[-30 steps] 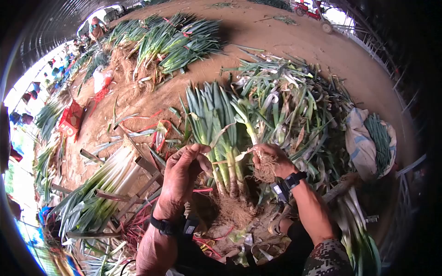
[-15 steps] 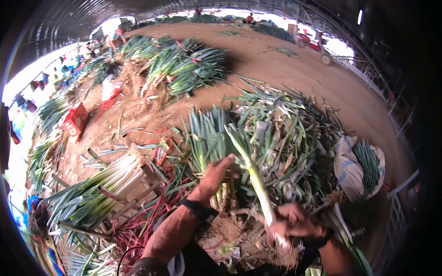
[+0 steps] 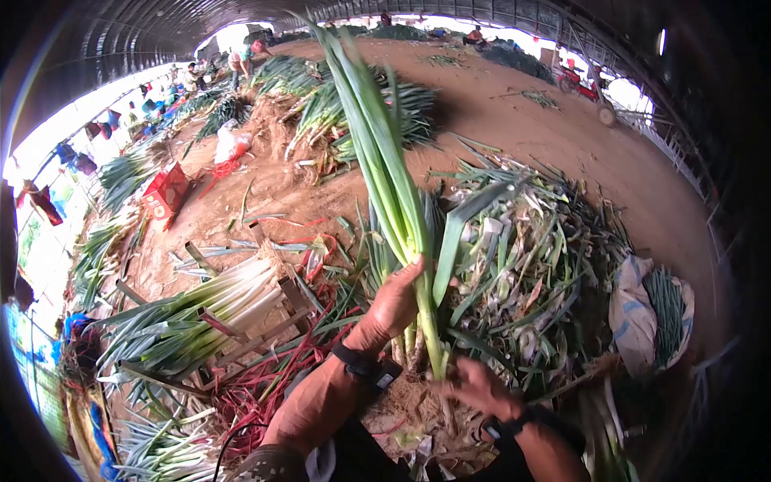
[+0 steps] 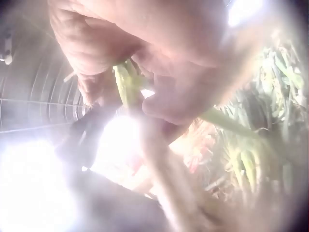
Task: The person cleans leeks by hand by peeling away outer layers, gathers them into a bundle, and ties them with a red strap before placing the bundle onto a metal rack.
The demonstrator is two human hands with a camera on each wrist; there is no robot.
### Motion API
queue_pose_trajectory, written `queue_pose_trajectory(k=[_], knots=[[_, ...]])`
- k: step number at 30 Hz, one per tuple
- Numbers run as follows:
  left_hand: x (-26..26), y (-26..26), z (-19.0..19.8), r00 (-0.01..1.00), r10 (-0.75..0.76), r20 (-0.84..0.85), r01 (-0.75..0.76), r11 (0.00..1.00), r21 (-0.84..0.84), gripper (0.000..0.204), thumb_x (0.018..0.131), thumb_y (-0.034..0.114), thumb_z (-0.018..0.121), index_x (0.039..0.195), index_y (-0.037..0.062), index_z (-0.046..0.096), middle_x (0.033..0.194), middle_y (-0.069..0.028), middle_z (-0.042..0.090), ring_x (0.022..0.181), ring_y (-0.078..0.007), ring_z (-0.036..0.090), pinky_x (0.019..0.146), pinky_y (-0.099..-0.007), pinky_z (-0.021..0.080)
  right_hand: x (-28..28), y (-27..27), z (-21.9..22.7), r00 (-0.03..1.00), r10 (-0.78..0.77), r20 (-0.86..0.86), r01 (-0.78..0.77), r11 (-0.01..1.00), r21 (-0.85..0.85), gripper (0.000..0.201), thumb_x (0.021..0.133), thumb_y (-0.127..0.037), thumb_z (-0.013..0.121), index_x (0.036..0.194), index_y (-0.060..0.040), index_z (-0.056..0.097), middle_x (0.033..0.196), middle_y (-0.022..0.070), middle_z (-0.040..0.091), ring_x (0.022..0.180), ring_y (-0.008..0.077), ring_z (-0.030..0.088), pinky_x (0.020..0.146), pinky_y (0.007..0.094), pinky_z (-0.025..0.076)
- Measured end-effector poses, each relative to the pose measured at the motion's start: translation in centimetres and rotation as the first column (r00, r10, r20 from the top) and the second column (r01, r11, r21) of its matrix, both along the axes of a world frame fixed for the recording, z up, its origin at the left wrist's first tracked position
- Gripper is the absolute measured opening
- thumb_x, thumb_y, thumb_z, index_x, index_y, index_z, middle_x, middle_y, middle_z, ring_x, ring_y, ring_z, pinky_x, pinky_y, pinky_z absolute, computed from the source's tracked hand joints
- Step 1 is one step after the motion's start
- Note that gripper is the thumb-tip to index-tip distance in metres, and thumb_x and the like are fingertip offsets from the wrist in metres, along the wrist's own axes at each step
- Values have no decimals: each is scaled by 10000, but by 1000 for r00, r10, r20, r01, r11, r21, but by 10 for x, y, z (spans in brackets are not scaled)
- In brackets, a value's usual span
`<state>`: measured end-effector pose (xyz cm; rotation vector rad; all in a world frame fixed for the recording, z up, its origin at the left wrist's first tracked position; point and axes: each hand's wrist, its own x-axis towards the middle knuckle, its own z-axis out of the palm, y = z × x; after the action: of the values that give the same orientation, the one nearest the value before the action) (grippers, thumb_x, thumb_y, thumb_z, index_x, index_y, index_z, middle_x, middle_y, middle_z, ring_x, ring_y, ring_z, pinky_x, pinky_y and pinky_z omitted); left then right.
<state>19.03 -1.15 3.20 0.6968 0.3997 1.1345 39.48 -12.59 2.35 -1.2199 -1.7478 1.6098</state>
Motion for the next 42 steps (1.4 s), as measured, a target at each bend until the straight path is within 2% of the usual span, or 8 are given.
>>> queue_pose_trajectory(k=[4,12,21,25,33,36,37,42], knots=[[-14,-5,-10,996,-45,-76,53,993,102,612,988,483,538,1354,-5,493,1247,-175,623,1129,-254,603,997,-404,467,-24,40,-13,980,-151,129,116,962,246,339,895,-362,736,1067,-77,672,720,-41,558,736,81,566,600,269,428],[-44,-19,14,985,7,-173,26,982,186,571,1003,387,562,1383,-34,499,1399,-122,542,1274,-218,508,1099,-379,367,-64,58,-10,905,-285,-314,289,957,-38,282,916,-325,711,1063,-92,650,856,-81,558,733,22,445,575,214,357],[-47,-12,0,956,293,-7,-293,955,-48,375,1007,381,556,1190,54,562,1009,-60,649,875,-191,625,797,-339,503,-80,57,-22,729,-505,-462,419,863,-282,227,897,-267,740,1052,-147,626,894,-70,604,777,34,548,486,192,420],[-47,-14,6,891,422,165,-354,876,-328,461,972,584,479,1008,130,549,763,-25,603,541,-158,517,494,-278,413,-94,57,-27,700,-476,-533,303,873,-382,206,923,-247,699,1083,-153,610,973,-35,667,825,81,627,495,219,418],[-72,0,8,869,440,225,-381,886,-263,531,960,623,451,945,99,531,627,-39,515,424,-148,413,405,-257,334,-95,55,-14,500,-524,-690,274,851,-447,247,998,-325,595,1059,-87,605,840,25,642,730,132,624,555,287,495],[-90,6,5,853,468,231,-415,876,-244,525,965,626,436,941,111,538,609,-25,517,415,-132,404,393,-251,308,-76,45,-19,732,-366,-575,318,929,-186,292,973,-353,631,1073,-80,608,805,0,621,684,101,625,547,256,499],[-98,9,3,854,480,202,-451,876,-172,487,987,595,411,921,139,568,632,6,510,433,-107,393,389,-260,298,-68,40,-23,895,-306,-324,396,880,263,316,957,-361,650,1041,-58,611,769,-5,609,654,96,604,562,256,493],[-136,9,7,764,633,126,-612,772,-170,488,989,561,433,1018,96,575,599,-5,508,424,-127,400,396,-264,304,-15,-45,-112,956,-85,279,-39,911,410,346,917,-370,693,985,-32,661,756,124,667,638,186,637,582,363,497]])
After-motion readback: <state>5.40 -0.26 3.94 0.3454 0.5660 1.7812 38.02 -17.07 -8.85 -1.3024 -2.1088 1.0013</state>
